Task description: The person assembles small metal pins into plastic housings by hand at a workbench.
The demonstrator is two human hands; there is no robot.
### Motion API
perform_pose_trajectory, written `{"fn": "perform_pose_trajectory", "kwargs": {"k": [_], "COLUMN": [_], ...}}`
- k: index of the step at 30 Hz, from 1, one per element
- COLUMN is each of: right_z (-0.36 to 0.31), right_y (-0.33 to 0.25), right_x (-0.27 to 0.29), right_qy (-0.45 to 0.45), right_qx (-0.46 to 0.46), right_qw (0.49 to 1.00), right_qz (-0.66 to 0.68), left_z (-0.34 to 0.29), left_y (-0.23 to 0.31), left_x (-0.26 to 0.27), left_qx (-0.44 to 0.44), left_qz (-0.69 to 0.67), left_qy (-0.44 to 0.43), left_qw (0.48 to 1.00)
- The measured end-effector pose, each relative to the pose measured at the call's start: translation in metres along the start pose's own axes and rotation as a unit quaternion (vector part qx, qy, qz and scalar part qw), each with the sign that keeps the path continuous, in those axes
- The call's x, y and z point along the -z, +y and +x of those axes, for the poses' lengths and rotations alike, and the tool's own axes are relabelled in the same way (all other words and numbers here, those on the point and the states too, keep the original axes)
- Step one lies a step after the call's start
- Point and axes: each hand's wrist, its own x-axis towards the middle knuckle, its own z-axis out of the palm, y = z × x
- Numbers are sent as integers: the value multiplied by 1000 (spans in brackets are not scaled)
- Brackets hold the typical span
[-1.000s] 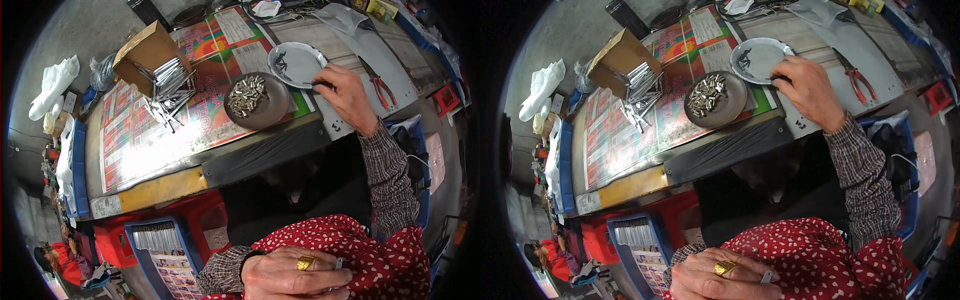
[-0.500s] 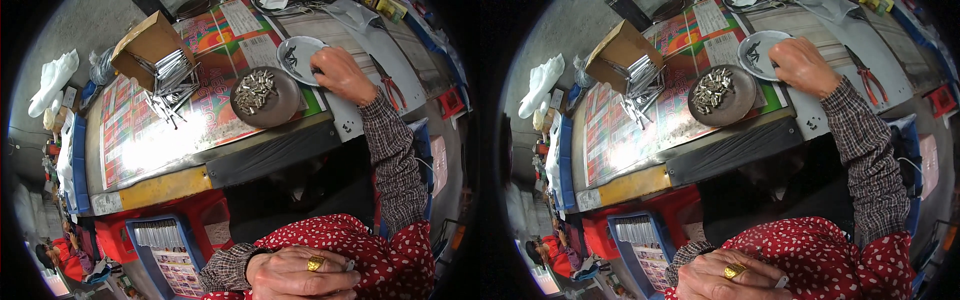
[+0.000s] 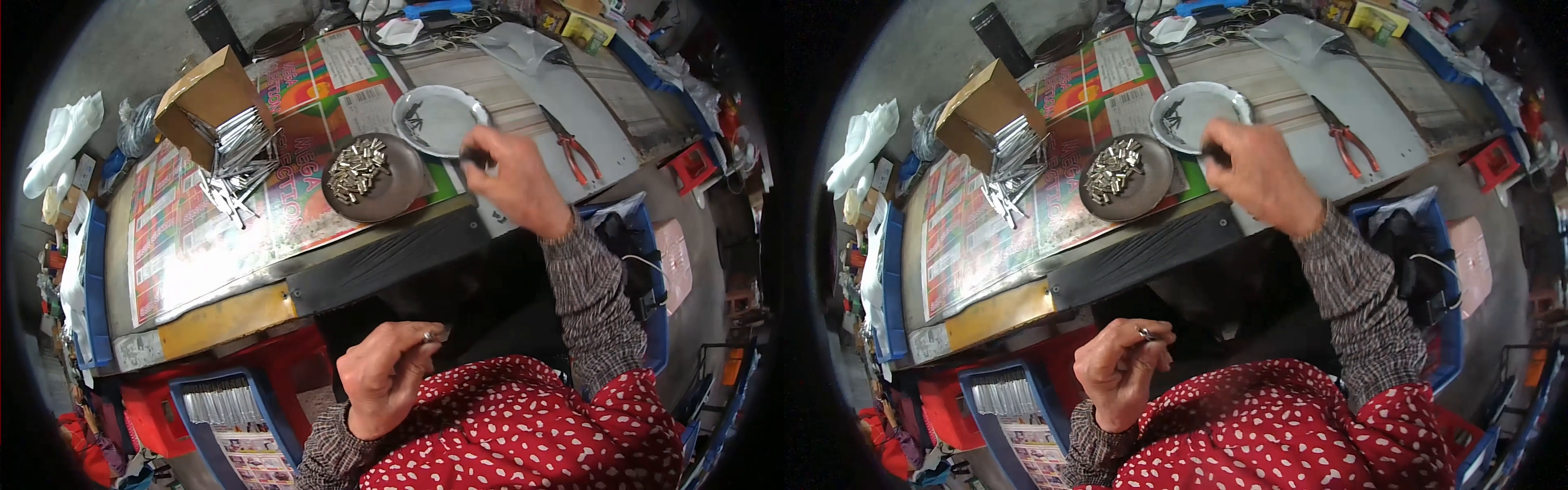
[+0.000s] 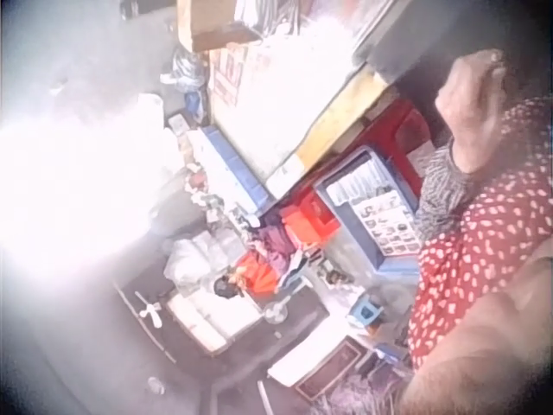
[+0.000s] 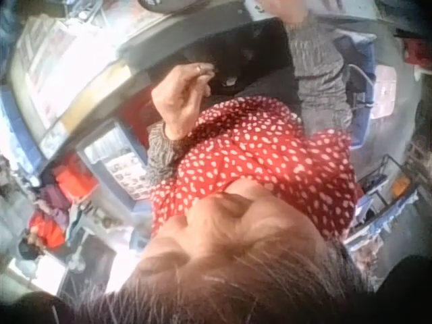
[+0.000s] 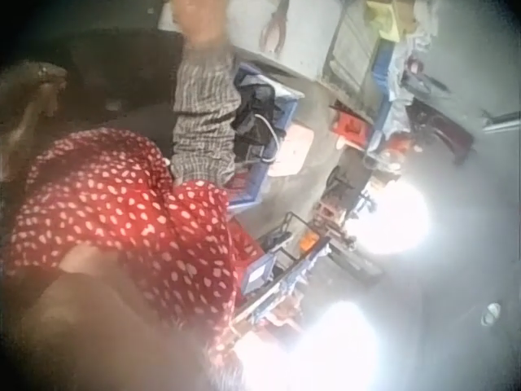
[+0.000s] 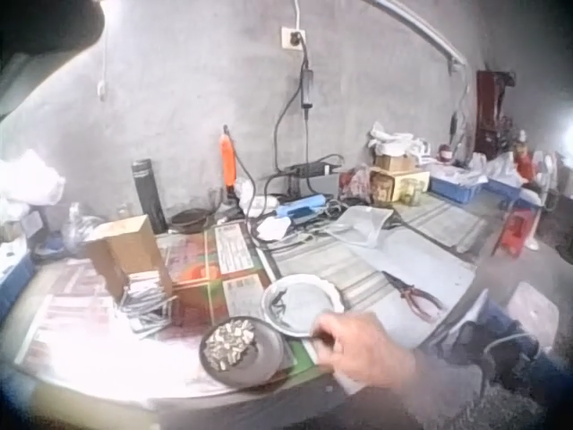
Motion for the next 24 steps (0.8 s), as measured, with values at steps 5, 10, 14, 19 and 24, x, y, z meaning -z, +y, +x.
{"fn": "perform_pose_trajectory", "kwargs": {"k": [5,10,14,19,24], "right_z": [-47,-75,-88,-94,-95], "right_y": [-46,-66,-79,-84,-88], "right_x": [11,14,8,7,6], "right_qy": [-21,-84,-89,-93,-94], "right_qx": [-5,31,-89,-124,-124], "right_qw": [989,961,878,824,806], "right_qz": [149,261,462,544,571], "left_z": [-8,-16,-19,-18,-18], "left_y": [-7,-5,0,8,9], "left_x": [-3,-9,-12,-14,-15], "left_qx": [12,-14,-19,-47,-73], "left_qz": [38,95,121,157,183], "left_qy": [-2,3,28,26,32], "left_qw": [999,995,992,986,980]}}
